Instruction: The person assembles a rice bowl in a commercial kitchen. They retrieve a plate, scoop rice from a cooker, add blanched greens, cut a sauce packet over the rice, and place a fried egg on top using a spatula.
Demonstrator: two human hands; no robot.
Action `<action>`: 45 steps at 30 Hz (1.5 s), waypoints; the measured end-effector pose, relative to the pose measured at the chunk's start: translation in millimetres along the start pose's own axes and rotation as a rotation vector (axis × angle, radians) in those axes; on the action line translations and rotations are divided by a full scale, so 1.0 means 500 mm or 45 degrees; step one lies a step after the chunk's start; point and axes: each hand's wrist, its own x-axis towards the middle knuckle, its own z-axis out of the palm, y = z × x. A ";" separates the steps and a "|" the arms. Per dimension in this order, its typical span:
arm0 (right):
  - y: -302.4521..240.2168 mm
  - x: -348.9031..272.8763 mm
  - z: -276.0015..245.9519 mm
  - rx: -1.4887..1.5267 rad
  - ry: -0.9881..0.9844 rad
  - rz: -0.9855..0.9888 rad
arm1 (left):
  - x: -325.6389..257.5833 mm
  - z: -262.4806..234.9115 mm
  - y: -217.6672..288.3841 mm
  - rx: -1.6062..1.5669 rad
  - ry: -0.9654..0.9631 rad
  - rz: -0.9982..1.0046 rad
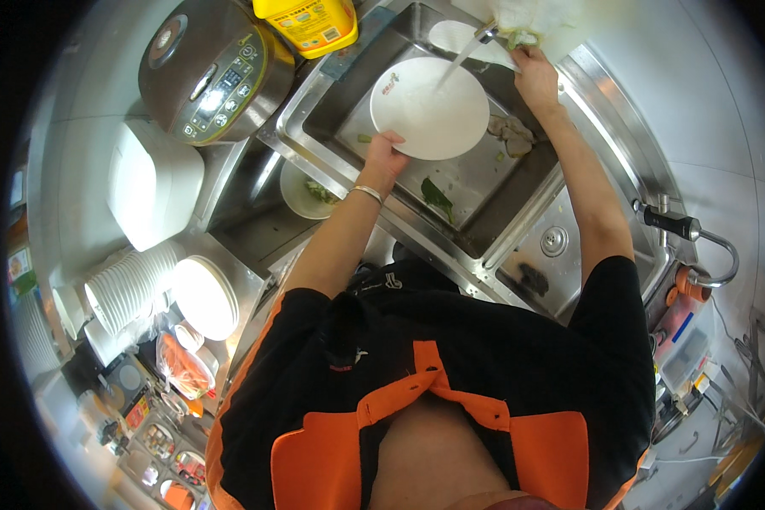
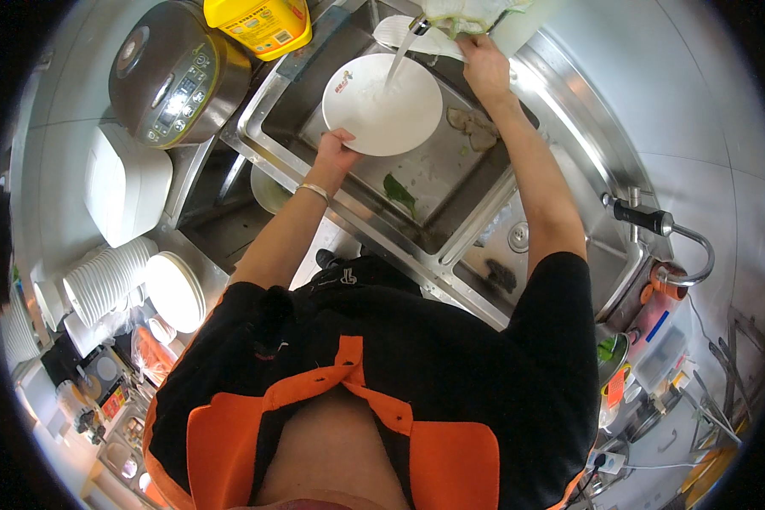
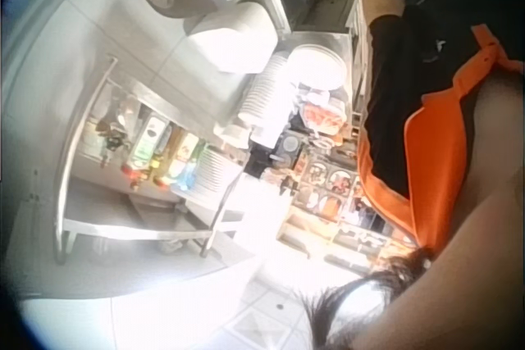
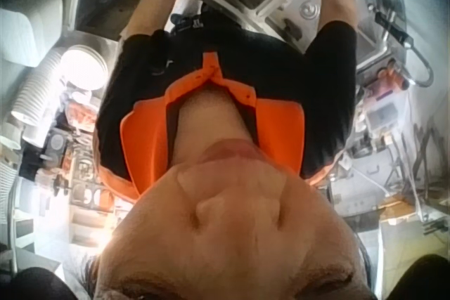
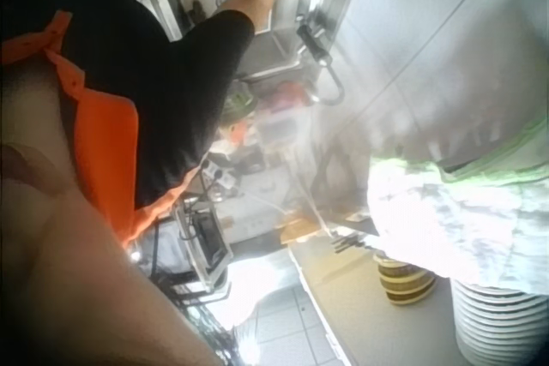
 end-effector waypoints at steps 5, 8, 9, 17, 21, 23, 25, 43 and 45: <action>0.001 -0.014 -0.008 -0.167 -0.068 -0.020 | -0.001 -0.019 -0.012 -0.093 0.071 -0.017; -0.004 -0.019 -0.024 -0.266 -0.099 0.073 | 0.009 -0.038 -0.016 -0.102 0.045 -0.033; -0.005 -0.018 -0.029 -0.291 -0.113 0.115 | 0.013 -0.042 -0.017 -0.115 0.046 -0.048; -0.001 0.005 -0.020 -0.202 -0.053 0.090 | 0.022 -0.047 -0.031 -0.165 0.129 -0.052; 0.004 0.016 -0.004 -0.229 -0.019 0.043 | 0.019 -0.048 -0.037 -0.152 0.183 -0.036; 0.007 0.022 0.001 -0.269 -0.036 0.032 | 0.022 -0.049 -0.038 -0.168 0.209 -0.048; 0.008 0.026 0.004 -0.319 -0.092 0.044 | 0.025 -0.051 -0.039 -0.214 0.238 -0.084; 0.005 0.031 -0.003 -0.222 -0.067 -0.010 | 0.038 -0.080 -0.051 -0.217 0.315 -0.086; 0.005 0.031 -0.002 -0.217 -0.021 -0.044 | 0.037 -0.081 -0.051 -0.203 0.301 -0.065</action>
